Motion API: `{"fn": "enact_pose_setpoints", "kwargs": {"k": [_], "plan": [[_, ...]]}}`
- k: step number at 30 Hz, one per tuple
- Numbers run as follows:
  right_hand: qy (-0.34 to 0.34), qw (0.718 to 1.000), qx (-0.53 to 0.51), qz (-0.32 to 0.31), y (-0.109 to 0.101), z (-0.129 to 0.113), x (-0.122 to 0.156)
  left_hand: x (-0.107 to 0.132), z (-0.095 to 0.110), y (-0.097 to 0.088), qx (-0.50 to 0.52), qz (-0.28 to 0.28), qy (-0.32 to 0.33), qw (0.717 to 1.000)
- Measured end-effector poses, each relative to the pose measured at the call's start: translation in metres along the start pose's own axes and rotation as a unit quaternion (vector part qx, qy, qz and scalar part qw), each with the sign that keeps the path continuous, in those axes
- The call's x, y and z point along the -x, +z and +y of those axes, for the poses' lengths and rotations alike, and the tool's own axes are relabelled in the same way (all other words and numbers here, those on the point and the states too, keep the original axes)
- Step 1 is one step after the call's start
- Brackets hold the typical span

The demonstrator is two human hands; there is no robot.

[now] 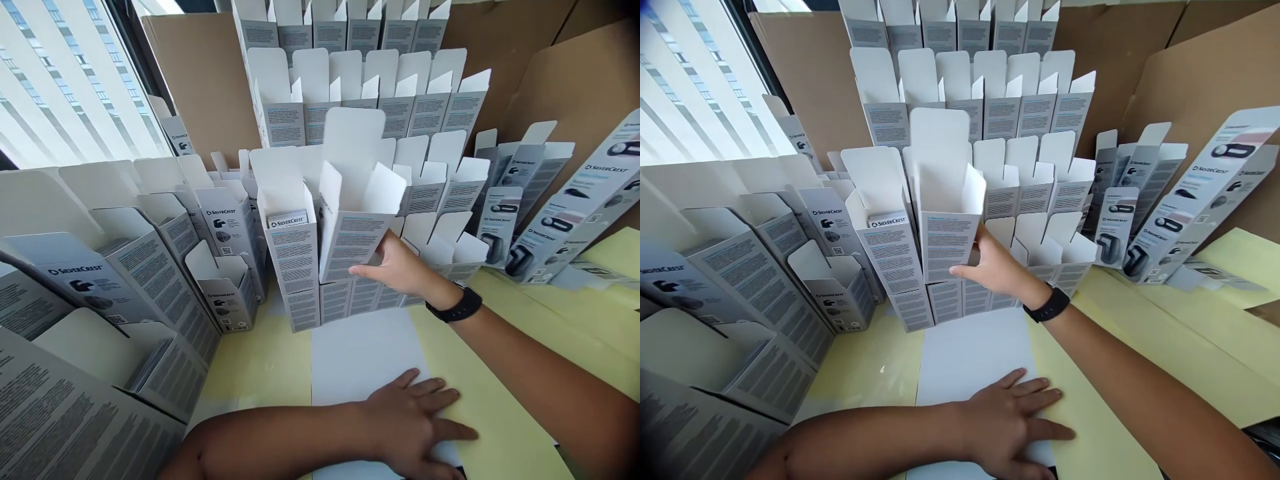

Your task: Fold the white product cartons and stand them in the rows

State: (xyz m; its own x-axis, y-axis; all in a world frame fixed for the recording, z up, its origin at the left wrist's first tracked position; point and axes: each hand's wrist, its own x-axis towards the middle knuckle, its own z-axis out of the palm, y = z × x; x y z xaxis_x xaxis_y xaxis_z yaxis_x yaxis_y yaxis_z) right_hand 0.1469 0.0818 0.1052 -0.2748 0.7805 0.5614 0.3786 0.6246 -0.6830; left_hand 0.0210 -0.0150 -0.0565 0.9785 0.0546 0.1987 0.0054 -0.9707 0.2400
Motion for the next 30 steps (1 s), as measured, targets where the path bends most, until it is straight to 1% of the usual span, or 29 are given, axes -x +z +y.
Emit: {"fn": "enact_pose_setpoints", "kwargs": {"k": [3, 5, 8, 12, 18, 21, 26, 30], "plan": [[0.009, 0.999, 0.019, -0.039, -0.003, -0.008, -0.004, 0.0, -0.001, 0.002, -0.012, 0.005, 0.003, 1.0], [0.008, 0.999, 0.011, -0.044, -0.005, -0.008, -0.006, 0.0, -0.001, 0.003, -0.022, 0.009, 0.007, 1.0], [-0.01, 0.999, -0.03, -0.044, -0.007, -0.003, -0.007, -0.001, -0.001, 0.005, -0.033, 0.015, 0.01, 0.999], [-0.019, 0.997, -0.063, -0.051, -0.006, 0.001, -0.006, -0.001, 0.0, 0.002, -0.038, 0.011, 0.007, 0.999], [-0.001, 0.999, -0.015, -0.041, -0.003, 0.003, -0.006, 0.0, 0.001, -0.003, -0.029, 0.001, 0.004, 1.0], [-0.012, 0.999, 0.008, -0.041, -0.005, 0.001, -0.006, 0.0, 0.001, -0.003, -0.027, 0.002, 0.001, 1.0], [0.002, 0.998, 0.015, -0.062, -0.009, 0.003, -0.006, 0.0, 0.001, 0.0, -0.025, 0.007, 0.004, 1.0], [0.011, 0.997, 0.033, -0.071, -0.003, 0.009, -0.005, 0.0, 0.0, 0.001, -0.031, 0.017, 0.005, 0.999]]}}
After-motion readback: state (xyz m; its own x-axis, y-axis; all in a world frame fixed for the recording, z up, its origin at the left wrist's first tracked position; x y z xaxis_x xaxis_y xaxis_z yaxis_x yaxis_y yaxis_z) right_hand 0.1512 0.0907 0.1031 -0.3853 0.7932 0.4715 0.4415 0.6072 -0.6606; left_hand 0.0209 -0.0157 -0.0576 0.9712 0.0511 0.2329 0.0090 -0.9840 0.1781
